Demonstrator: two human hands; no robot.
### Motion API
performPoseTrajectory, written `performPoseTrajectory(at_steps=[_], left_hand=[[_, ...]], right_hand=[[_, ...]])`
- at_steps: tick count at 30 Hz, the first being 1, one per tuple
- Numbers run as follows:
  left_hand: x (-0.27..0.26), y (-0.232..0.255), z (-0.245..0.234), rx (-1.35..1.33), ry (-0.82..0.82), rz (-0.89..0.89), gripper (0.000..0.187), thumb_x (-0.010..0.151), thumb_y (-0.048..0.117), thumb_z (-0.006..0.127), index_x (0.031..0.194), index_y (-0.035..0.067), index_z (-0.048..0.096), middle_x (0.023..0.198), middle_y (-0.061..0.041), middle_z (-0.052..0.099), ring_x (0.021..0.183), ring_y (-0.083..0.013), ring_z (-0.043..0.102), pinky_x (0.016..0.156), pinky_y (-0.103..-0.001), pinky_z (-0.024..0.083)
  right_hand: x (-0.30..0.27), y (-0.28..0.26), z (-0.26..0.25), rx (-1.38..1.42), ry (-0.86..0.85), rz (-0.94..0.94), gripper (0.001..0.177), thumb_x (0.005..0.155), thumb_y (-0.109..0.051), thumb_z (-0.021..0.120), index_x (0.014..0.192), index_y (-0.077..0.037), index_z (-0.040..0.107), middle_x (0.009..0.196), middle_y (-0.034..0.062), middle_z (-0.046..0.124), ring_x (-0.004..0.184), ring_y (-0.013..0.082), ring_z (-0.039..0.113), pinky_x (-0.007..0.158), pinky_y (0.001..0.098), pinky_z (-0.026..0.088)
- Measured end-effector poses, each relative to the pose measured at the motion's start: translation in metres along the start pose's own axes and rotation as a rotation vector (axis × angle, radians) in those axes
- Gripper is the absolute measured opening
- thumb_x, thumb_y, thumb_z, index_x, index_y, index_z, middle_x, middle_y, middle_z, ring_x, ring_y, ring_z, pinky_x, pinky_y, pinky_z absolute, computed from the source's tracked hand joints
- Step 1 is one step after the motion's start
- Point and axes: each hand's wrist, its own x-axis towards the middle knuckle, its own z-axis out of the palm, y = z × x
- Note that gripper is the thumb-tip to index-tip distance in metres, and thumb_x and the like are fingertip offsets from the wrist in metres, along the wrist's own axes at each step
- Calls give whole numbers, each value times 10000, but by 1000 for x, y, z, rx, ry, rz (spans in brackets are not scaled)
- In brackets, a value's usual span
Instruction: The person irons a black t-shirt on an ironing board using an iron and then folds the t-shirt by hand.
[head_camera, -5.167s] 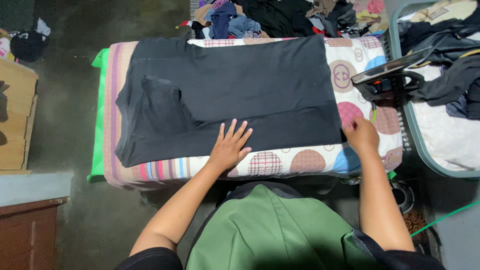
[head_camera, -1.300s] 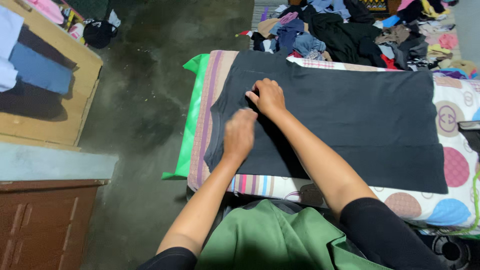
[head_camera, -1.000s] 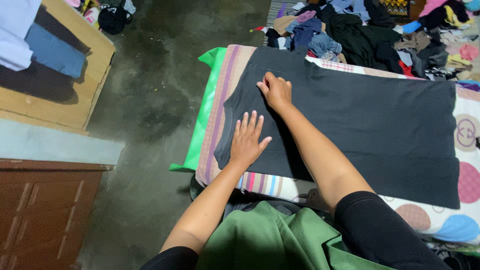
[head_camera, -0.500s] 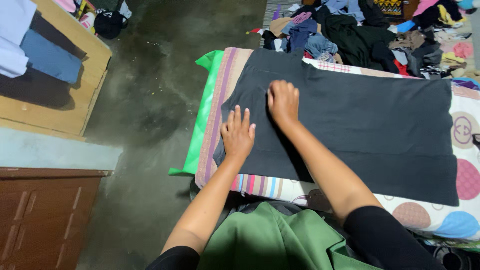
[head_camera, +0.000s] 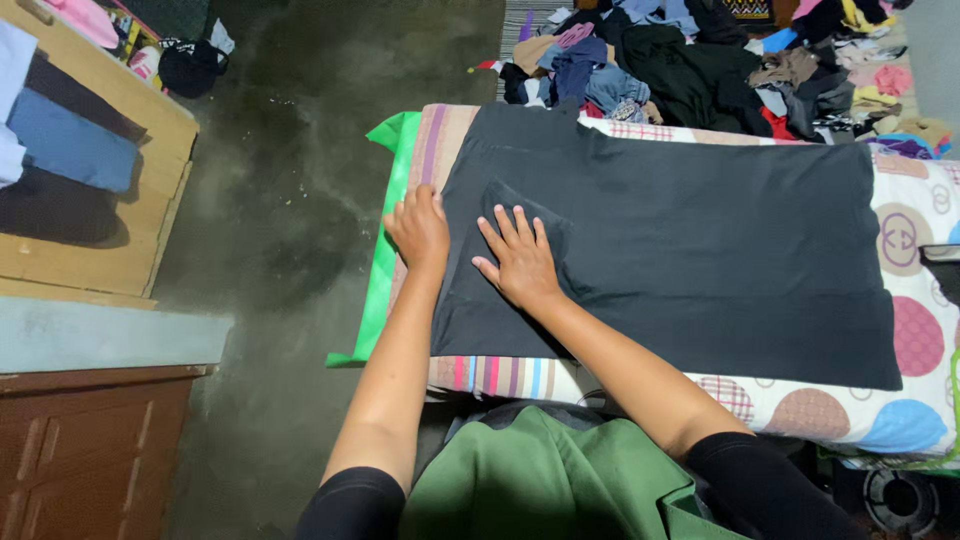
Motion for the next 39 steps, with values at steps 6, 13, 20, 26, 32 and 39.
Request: performPoseTrajectory(at_steps=[6,13,20,26,32,39], left_hand=[[-33,57,-15,-149,29,294,266,936,130,571,1179,162,676,1133,-33,647,1085,-277,601,888,-466,445],[-81,67,2,-138,-72,330,592,1021,219,531,1542,-9,368,1596,-185,398,1482,-325,386,1232,-502,260],[-71,64,-4,-234,-186,284,643,1043,160,501,1596,-26,232,1669,-235,271,1509,-333,337,1229,-496,243],[-68,56,-4,-376,-181,213,767,902,-60,460,1608,-16,164,1656,-215,329,1515,-350,372,1255,-476,277],[-72,57,8,-342,-139,176,794,894,-90,510,1590,13,141,1580,-182,442,1450,-367,455,1251,-480,290],[-61,57,4,-110,-166,275,695,1026,272,558,1602,29,254,1612,-160,408,1508,-340,368,1235,-503,262]], right_hand=[[10,29,-4,187,156,77,405,936,-164,657,1336,-100,657,1467,164,614,1394,339,547,1190,484,424],[11,80,-41,75,133,488,158,896,-241,763,911,-89,722,979,108,673,980,336,644,849,480,477],[15,99,-48,426,-92,623,381,774,-389,857,973,-127,664,1011,71,614,907,228,647,781,368,522],[29,82,-63,271,-350,820,404,806,-413,853,906,-103,613,1018,54,612,860,234,657,744,393,532],[22,101,-49,404,-318,736,391,777,-349,860,927,-131,572,882,29,655,809,199,624,703,375,485],[11,122,-26,492,-192,789,338,840,-290,822,956,-98,569,844,62,641,772,227,630,685,376,512]])
